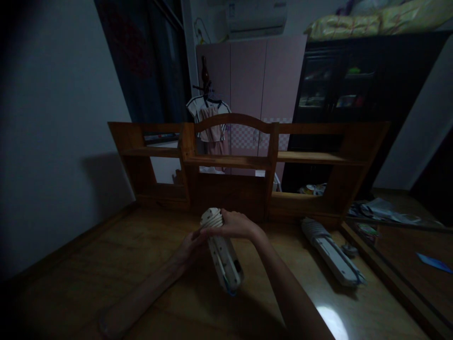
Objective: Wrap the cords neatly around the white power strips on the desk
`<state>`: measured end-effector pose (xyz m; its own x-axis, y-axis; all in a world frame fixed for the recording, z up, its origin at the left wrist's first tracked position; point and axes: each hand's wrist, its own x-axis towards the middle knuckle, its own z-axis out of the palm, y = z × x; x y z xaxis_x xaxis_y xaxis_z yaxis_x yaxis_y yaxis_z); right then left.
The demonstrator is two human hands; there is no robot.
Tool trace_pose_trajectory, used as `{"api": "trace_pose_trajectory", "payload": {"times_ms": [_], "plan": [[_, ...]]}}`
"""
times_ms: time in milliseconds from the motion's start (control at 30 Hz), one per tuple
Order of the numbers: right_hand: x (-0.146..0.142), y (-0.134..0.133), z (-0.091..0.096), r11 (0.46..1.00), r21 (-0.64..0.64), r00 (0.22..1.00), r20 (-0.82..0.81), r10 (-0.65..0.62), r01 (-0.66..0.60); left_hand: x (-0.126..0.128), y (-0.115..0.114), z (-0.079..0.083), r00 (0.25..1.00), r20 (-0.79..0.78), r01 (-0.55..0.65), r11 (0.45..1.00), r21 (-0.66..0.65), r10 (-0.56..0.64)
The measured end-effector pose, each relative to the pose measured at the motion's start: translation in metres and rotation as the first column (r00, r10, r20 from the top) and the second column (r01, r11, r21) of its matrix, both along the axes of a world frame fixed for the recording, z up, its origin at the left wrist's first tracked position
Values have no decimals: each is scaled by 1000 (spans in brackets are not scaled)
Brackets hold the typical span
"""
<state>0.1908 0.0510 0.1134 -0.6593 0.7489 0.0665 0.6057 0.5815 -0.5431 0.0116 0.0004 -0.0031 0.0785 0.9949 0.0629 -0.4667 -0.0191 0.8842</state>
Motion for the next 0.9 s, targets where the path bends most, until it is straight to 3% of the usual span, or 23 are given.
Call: {"api": "trace_pose_trajectory", "payload": {"times_ms": [167, 433, 900], "plan": [[-1, 3, -6, 1000, 5, 999, 42, -25, 25, -1, 6, -8, 1000, 25, 5, 1000, 13, -5], [2, 5, -9, 998, -60, 1000, 25, 6, -4, 4, 3, 0, 1000, 8, -2, 1000, 31, 2], [0, 10, -17, 999, 33, 999, 46, 13, -14, -1, 8, -10, 994, 113, -4, 1000, 8, 3]]}}
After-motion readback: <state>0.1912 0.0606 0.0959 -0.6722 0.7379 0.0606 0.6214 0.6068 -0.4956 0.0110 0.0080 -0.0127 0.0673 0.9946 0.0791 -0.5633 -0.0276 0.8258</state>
